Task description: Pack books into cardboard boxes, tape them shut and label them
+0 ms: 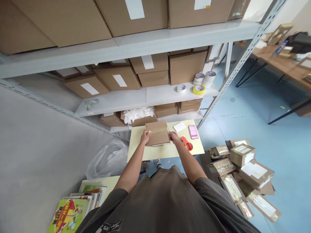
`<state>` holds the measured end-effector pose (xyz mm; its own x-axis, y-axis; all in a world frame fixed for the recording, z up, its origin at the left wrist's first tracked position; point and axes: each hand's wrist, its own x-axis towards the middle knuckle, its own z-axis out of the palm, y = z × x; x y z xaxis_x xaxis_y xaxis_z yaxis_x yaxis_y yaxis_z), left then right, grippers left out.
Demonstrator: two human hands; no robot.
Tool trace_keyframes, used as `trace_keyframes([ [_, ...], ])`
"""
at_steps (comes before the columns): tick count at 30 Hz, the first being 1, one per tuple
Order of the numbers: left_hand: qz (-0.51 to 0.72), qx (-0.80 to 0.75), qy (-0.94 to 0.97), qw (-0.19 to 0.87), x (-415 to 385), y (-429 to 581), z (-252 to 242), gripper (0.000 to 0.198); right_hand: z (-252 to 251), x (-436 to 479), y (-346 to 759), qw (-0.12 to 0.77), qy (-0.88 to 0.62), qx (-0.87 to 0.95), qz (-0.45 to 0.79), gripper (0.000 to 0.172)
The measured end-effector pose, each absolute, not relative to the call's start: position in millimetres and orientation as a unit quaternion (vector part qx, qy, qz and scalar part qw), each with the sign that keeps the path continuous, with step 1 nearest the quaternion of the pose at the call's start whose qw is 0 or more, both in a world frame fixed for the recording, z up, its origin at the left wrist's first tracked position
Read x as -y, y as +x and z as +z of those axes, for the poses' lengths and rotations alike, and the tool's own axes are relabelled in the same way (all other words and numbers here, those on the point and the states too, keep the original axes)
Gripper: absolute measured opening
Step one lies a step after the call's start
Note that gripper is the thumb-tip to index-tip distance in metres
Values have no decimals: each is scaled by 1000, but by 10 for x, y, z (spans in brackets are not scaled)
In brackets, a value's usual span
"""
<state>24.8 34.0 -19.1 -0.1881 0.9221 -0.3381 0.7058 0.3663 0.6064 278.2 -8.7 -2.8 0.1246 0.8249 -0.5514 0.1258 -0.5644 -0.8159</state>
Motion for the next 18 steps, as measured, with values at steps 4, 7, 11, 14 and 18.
trace_keyframes([
  [4,172,-746,541,349,-348,251,-199,31,-56,131,2729,309,-698,344,546,36],
  [7,187,-747,532,352,-328,254,-207,30,-91,210,2660,319,-704,348,530,40],
  [11,194,-746,529,355,-297,254,-189,30,-95,250,2755,336,-707,345,517,42],
  [14,198,-746,526,357,-286,257,-166,30,-35,167,2935,384,-721,313,484,44],
  [18,202,-742,529,359,-287,265,-161,33,120,41,2981,339,-710,407,465,52],
])
